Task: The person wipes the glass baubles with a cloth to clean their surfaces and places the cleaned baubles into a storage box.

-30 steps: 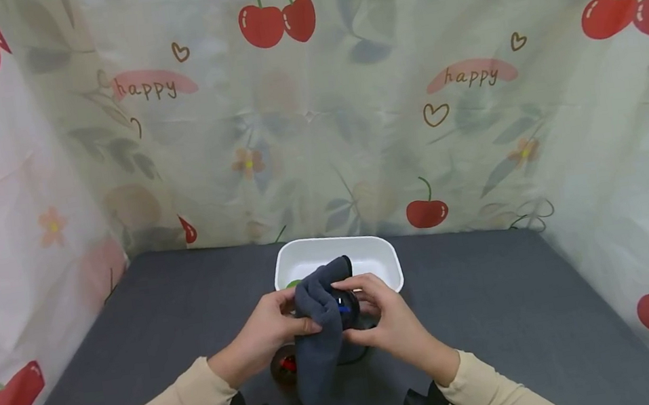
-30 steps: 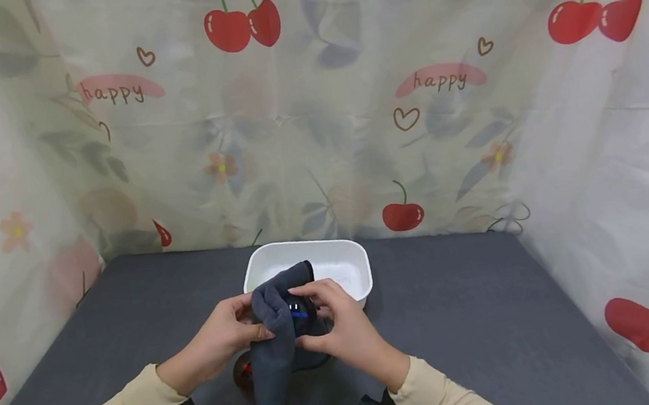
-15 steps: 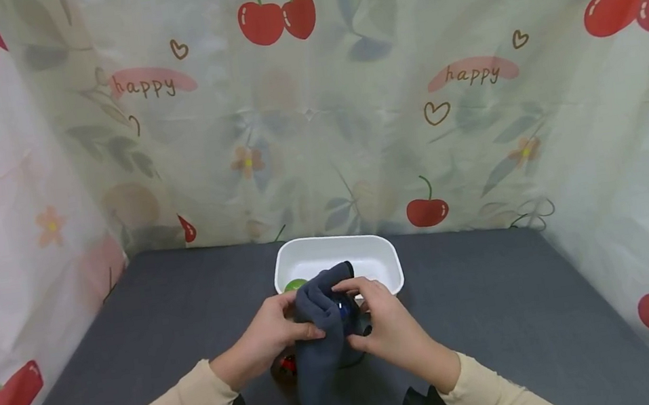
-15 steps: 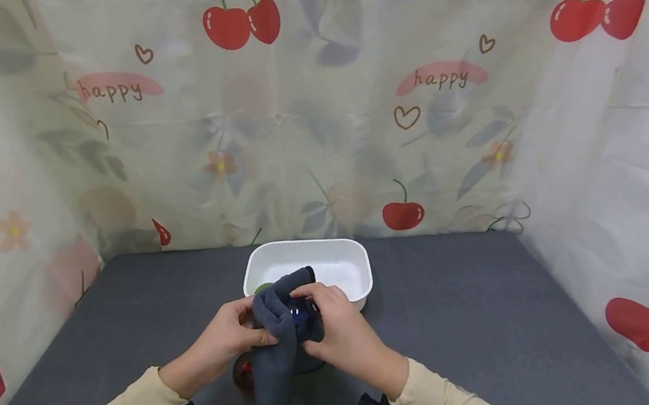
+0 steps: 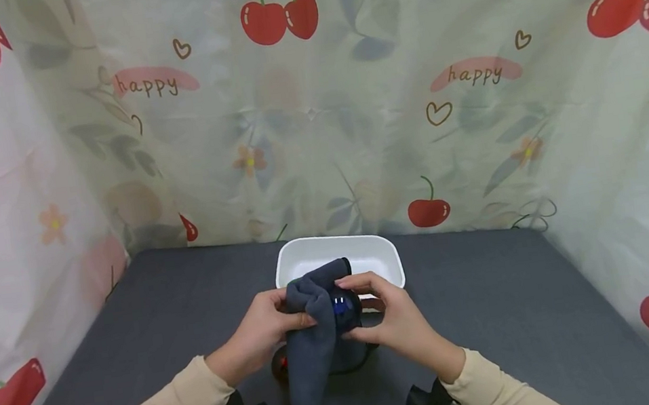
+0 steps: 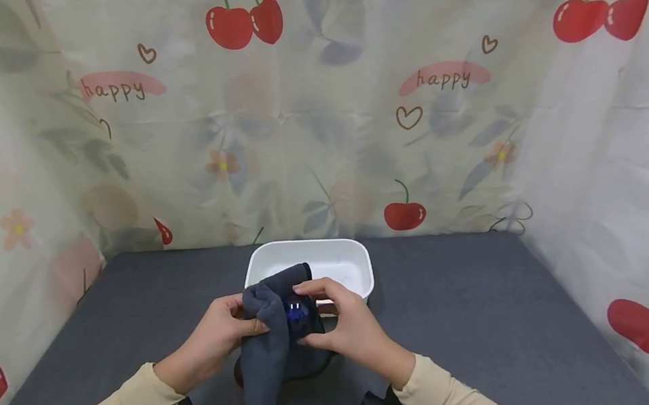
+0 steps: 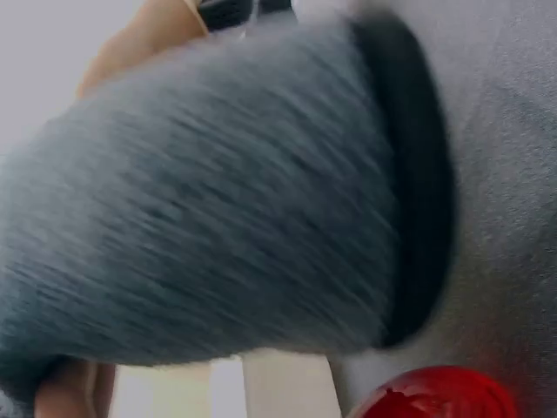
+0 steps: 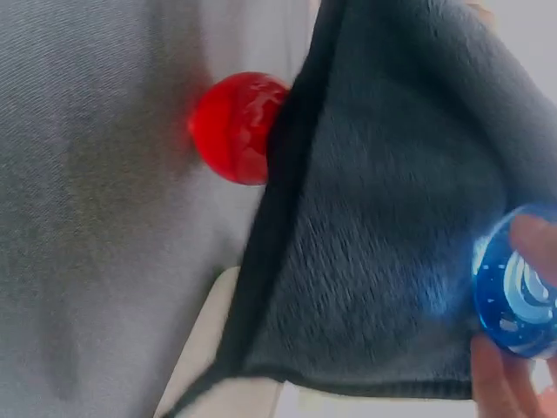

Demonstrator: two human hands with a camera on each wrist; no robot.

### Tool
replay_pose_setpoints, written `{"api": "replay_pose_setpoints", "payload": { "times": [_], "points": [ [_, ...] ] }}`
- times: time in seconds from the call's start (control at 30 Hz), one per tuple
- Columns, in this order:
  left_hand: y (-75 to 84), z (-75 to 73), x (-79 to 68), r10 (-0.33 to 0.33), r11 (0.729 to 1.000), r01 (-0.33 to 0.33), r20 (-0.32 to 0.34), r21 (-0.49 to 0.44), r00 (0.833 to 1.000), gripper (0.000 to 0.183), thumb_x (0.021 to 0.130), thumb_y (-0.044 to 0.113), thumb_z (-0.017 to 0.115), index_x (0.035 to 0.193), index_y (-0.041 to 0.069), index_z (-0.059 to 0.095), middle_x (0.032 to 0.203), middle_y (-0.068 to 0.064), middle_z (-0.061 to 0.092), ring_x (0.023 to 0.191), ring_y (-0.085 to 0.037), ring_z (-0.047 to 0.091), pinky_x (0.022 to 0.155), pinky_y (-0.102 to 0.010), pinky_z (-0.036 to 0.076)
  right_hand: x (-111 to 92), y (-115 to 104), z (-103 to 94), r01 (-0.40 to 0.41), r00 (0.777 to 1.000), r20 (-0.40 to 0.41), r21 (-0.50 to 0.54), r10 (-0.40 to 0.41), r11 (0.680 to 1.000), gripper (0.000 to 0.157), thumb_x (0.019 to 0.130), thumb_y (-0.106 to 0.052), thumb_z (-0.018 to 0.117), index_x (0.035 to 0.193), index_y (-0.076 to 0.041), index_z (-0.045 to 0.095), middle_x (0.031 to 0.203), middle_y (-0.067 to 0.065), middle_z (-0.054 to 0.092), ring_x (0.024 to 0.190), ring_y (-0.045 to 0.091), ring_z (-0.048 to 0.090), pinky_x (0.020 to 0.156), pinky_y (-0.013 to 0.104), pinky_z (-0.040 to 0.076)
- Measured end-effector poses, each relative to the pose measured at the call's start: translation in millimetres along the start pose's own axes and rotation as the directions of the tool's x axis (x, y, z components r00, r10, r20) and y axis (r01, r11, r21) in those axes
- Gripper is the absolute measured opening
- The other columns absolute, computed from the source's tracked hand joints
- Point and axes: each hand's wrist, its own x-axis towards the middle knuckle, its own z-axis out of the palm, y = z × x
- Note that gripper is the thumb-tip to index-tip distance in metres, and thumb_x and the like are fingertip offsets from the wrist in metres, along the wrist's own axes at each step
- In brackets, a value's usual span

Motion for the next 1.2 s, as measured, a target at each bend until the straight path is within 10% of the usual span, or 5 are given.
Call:
{"api": "replay_pose_setpoints", "payload": {
  "times": [0.23, 0.47, 0.8, 1.03, 1.2],
  "points": [
    [2.4, 0.4, 1.2, -0.004, 1.000, 0.005, 0.107, -0.011, 0.994, 0.052, 0.081, 0.008, 0.077, 0.123, -0.013, 0.054, 0.109, -0.009, 0.065, 0.092, -0.016, 0.067, 0.079, -0.033, 0.057, 0.6, 2.1, 3.6, 0.215, 0.976, -0.005, -0.149, -0.218, 0.965, 0.065, 0.065, 0.013, 0.081, 0.123, -0.005, 0.058, 0.125, 0.015, 0.058, 0.118, 0.019, 0.055, 0.081, 0.036, 0.057],
    [2.2, 1.9, -1.0, 0.026, 0.999, -0.026, -0.013, -0.018, 1.000, 0.037, 0.082, 0.001, 0.072, 0.114, -0.014, 0.059, 0.094, -0.002, 0.068, 0.083, -0.012, 0.066, 0.075, -0.029, 0.056, 5.3, 1.9, -2.5, 0.277, 0.959, 0.001, -0.203, -0.282, 0.939, 0.058, 0.067, 0.007, 0.083, 0.119, -0.010, 0.065, 0.123, 0.011, 0.062, 0.116, 0.020, 0.058, 0.092, 0.024, 0.051],
    [4.4, 4.4, 0.6, 0.054, 0.993, -0.054, 0.007, 0.105, 0.999, 0.054, 0.078, 0.013, 0.081, 0.123, -0.007, 0.059, 0.110, -0.011, 0.067, 0.093, -0.017, 0.063, 0.080, -0.033, 0.055, 1.1, 2.7, 2.6, -0.109, 0.994, -0.032, 0.001, 0.109, 0.994, 0.070, 0.066, 0.004, 0.085, 0.128, -0.010, 0.056, 0.125, 0.012, 0.057, 0.095, 0.014, 0.065, 0.076, 0.028, 0.058],
    [0.2, 0.9, 0.3, 0.060, 0.993, -0.058, -0.011, 0.103, 0.998, 0.036, 0.079, 0.005, 0.078, 0.107, -0.012, 0.064, 0.097, -0.006, 0.068, 0.084, -0.014, 0.065, 0.075, -0.030, 0.056, 4.6, -8.0, -3.9, 0.040, 0.998, 0.059, -0.381, -0.019, 0.924, 0.070, 0.062, -0.015, 0.092, 0.125, -0.018, 0.061, 0.119, -0.002, 0.062, 0.106, 0.013, 0.059, 0.080, 0.023, 0.055],
    [0.1, 3.7, 2.6, 0.050, 0.995, -0.051, 0.015, 0.082, 0.999, 0.046, 0.078, 0.008, 0.080, 0.117, -0.008, 0.062, 0.103, -0.007, 0.068, 0.087, -0.015, 0.065, 0.076, -0.032, 0.056, 4.4, -4.7, -7.8, 0.035, 0.998, 0.068, -0.241, -0.019, 0.970, 0.067, 0.065, -0.003, 0.087, 0.124, -0.015, 0.058, 0.123, 0.002, 0.060, 0.109, 0.015, 0.057, 0.083, 0.029, 0.056]
  ]
}}
